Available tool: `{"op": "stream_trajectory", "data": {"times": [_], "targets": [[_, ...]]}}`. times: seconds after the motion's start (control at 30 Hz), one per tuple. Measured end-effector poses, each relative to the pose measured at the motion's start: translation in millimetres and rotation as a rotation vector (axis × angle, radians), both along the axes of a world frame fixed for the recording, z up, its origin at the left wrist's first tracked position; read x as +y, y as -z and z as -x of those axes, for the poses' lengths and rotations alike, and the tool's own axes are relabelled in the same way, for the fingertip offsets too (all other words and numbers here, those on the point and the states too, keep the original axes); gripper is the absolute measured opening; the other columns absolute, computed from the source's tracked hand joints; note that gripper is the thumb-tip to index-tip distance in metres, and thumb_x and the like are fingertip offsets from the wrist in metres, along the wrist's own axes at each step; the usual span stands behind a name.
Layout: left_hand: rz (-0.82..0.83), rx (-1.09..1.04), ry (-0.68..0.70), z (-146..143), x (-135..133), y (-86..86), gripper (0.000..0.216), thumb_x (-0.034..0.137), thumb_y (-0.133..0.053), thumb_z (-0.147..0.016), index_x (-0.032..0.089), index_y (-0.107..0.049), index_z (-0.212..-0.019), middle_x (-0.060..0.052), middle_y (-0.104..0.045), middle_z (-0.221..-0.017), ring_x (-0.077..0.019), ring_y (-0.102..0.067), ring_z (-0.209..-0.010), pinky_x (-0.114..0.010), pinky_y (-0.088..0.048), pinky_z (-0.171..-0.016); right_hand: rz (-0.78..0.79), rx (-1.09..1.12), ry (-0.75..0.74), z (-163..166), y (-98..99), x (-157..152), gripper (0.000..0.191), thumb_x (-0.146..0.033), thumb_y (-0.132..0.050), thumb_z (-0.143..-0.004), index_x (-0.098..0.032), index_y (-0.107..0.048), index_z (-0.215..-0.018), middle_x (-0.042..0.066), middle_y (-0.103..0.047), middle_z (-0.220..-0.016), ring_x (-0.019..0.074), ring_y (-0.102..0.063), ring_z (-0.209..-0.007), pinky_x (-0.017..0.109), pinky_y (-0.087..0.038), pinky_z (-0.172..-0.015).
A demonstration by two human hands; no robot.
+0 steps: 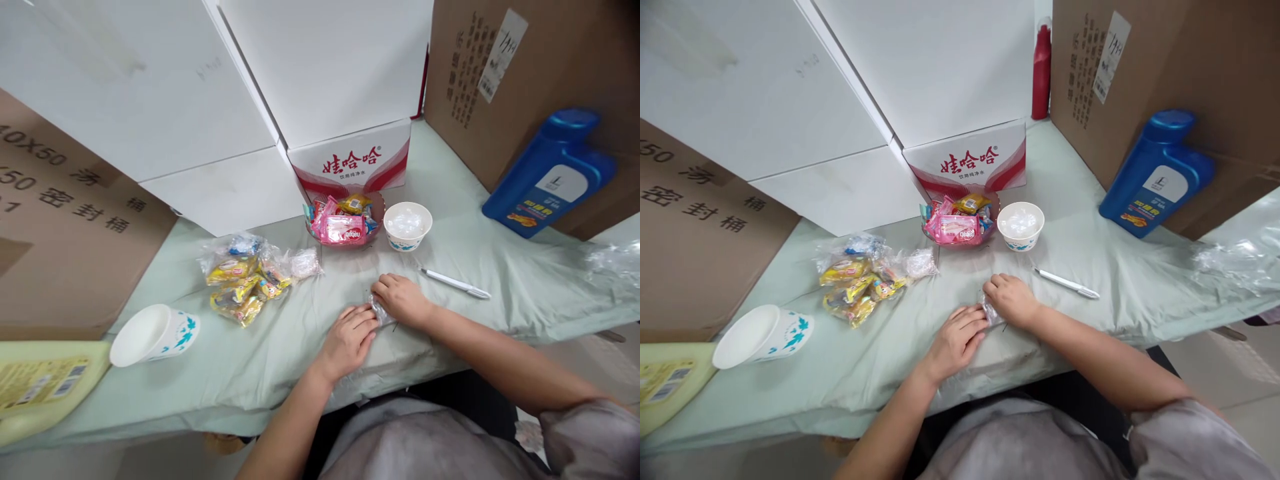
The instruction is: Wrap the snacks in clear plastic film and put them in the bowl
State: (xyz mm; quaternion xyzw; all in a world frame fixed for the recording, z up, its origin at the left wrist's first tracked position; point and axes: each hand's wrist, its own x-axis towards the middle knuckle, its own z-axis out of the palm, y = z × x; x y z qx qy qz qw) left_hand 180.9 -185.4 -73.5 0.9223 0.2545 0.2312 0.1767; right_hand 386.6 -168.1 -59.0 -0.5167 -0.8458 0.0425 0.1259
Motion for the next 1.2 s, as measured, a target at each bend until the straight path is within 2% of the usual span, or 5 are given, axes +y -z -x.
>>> {"op": "stream_trajectory", "data": {"times": [0.5,0.7,0.8,1.0,1.2], "targets": [[-0.059,0.077,-0.058,-3.5,-0.7,0.4,0.027,0.021,-0.052,-0.093,0.02,-0.06,-0.118,-0.01,-0.063,-0.127,-0.0247,-0.052,-0.129,-0.046,-0.043,-0.106,-0.136,0.182,0.358,-33.4,1.0,6.3,0.014,-0.019,-0.053,-0.092,-0.014,-0.065,-0.095,0.013,-0.064,-0.095,0.0267,-0.057,-0.093,0.04,-0.046,-0.085],[-0.042,-0.021,-0.076,0.3,-0.6,1.8,0.025,0.016,-0.054,-0.09,0.019,-0.059,-0.115,-0.01,-0.063,-0.124,-0.0253,-0.054,-0.125,-0.045,-0.046,-0.104,-0.045,0.269,-0.221,-23.2,0.2,-25.9,0.022,-0.025,-0.061,-0.089,-0.019,-0.066,-0.109,0.01,-0.067,-0.115,0.0265,-0.058,-0.109,0.043,-0.048,-0.093],[-0.034,-0.144,-0.17,4.6,-0.8,3.6,0.023,0.014,-0.051,-0.091,0.019,-0.059,-0.113,-0.011,-0.062,-0.119,-0.0225,-0.057,-0.117,-0.041,-0.05,-0.099,-0.055,0.284,-0.269,-24.9,-0.4,-27.0,0.022,-0.015,-0.051,-0.093,-0.018,-0.068,-0.107,0.009,-0.07,-0.109,0.0215,-0.062,-0.101,0.036,-0.052,-0.087],[-0.026,-0.122,-0.226,3.9,0.7,3.6,0.016,0.016,-0.051,-0.091,0.02,-0.062,-0.102,-0.009,-0.063,-0.109,-0.0218,-0.06,-0.104,-0.04,-0.053,-0.09,-0.516,0.342,0.175,-64.1,-44.4,30.4,0.03,-0.018,-0.043,-0.097,-0.017,-0.067,-0.115,0.013,-0.067,-0.119,0.0241,-0.057,-0.113,0.041,-0.046,-0.097],[-0.021,-0.09,-0.189,0.7,1.9,2.3,0.013,0.014,-0.053,-0.089,0.019,-0.063,-0.096,-0.008,-0.065,-0.105,-0.0233,-0.058,-0.106,-0.043,-0.051,-0.092,-0.17,-0.012,0.336,-84.1,-46.1,81.8,0.037,-0.04,-0.043,-0.098,-0.017,-0.071,-0.105,0.013,-0.07,-0.116,0.0319,-0.056,-0.115,0.059,-0.03,-0.103]]}}
